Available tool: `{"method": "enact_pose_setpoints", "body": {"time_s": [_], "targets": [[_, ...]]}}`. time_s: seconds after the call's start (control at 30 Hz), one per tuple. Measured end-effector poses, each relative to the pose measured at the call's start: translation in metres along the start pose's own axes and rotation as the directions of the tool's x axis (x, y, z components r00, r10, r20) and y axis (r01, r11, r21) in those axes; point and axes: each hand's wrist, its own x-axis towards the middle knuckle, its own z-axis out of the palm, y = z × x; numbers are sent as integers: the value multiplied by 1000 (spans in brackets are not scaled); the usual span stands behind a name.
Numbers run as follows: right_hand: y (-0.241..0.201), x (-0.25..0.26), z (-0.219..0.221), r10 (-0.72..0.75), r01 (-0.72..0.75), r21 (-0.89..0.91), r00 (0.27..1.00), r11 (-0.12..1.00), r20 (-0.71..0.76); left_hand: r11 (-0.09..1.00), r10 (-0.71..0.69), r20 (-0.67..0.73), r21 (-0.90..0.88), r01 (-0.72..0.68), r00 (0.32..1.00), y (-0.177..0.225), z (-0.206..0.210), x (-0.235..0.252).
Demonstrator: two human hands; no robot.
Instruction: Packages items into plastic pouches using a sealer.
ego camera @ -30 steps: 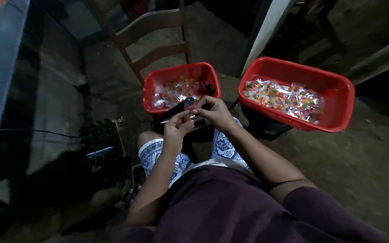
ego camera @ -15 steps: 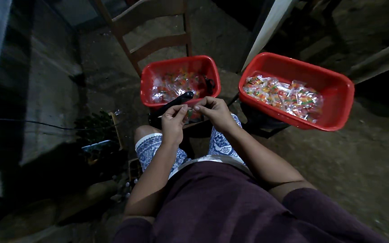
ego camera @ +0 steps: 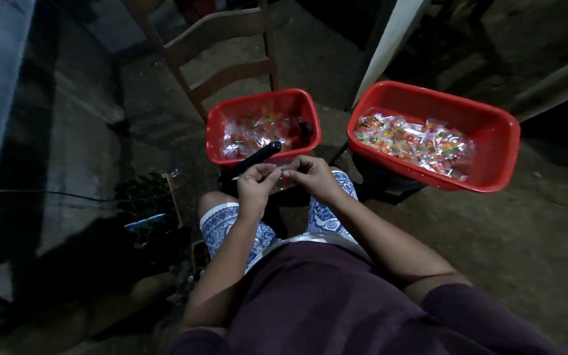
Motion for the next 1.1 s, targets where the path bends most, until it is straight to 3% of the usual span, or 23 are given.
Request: {"method": "enact_pose_setpoints", "body": {"time_s": [0.17,0.43,0.7,0.8,0.97,1.1], "targets": [[5,4,-6,-63,63,-12,998,998,-12,999,-10,37,-38,12,999,-3,-4,0],[7,4,0,-87,94,88,993,992,-79,988,152,8,17,-152,988,-10,-6,-3],[10,4,-2,-237,236,-79,972,968,3,835,450,105,303,-459,887,-19,-15,2],[10,4,-3,-229,230,-97,973,968,15,806,432,153,377,-457,889,-10,-17,0],[9,3,-4,-172,172,-42,985,984,-1,896,326,145,269,-355,934,-4,-20,-1],[8,1,-2,-253,252,-32,967,967,-17,887,360,132,257,-383,924,2,-20,-2]]}}
